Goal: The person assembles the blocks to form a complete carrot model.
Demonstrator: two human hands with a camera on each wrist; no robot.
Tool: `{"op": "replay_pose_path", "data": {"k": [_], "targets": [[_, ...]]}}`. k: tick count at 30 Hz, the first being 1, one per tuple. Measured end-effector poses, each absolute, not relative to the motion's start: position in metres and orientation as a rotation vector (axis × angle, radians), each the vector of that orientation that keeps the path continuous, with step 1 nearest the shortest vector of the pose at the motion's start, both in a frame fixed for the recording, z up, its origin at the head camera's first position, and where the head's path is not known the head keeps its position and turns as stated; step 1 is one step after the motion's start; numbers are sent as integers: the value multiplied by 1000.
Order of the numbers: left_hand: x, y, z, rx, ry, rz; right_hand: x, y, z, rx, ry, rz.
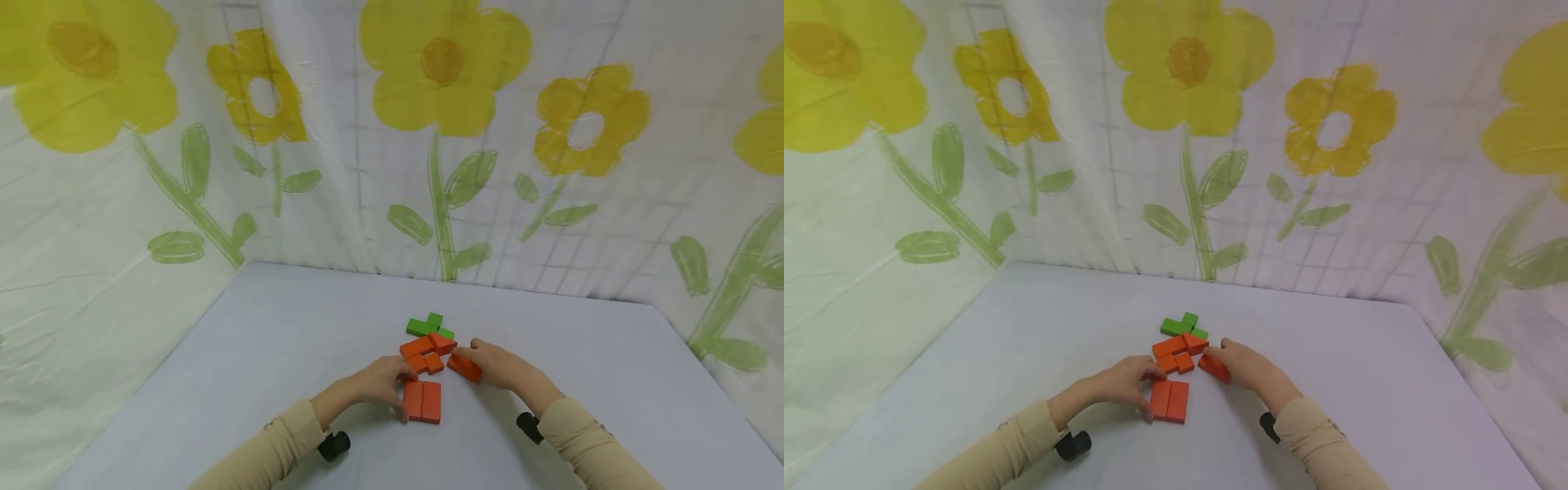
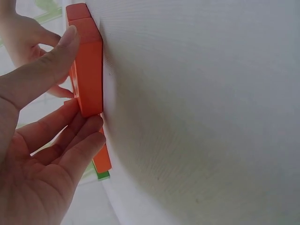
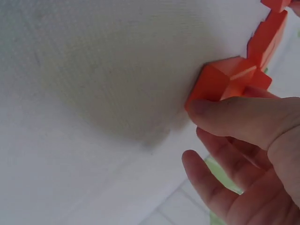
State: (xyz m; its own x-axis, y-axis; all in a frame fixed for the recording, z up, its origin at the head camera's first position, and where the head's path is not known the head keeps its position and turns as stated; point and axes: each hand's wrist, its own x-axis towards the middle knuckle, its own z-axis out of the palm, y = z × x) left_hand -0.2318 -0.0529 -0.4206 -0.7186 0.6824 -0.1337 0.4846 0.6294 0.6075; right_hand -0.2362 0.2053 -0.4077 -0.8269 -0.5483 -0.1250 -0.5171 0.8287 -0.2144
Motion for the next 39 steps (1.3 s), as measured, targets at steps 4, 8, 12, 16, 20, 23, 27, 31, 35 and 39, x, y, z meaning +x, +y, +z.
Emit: {"op": "replay_pose_path", "data": {"k": [4,8,12,16,20,23,27,31,35,39], "targets": [[-232,-54,-422,925,2497,797,-237,203,-405,-824,2829,-233],[-232,-54,-424,919,2497,812,-238,202,-403,-856,2824,-208],[-230,-54,-423,908,2501,828,-238,204,-400,-767,2778,-260],[-229,-54,-423,894,2513,833,-236,208,-397,-719,2764,-365],[-228,-54,-424,871,2525,846,-228,208,-396,-759,2774,-479],[-228,-54,-425,869,2531,858,-219,205,-397,-768,2767,-515],[-228,-54,-425,874,2537,865,-209,199,-399,-777,2765,-495],[-227,-54,-424,863,2539,865,-202,195,-402,-781,2769,-485],[-225,-54,-424,862,2540,867,-198,191,-405,-796,2785,-449],[-224,-54,-424,868,2543,876,-197,188,-408,-822,2805,-402]]}}
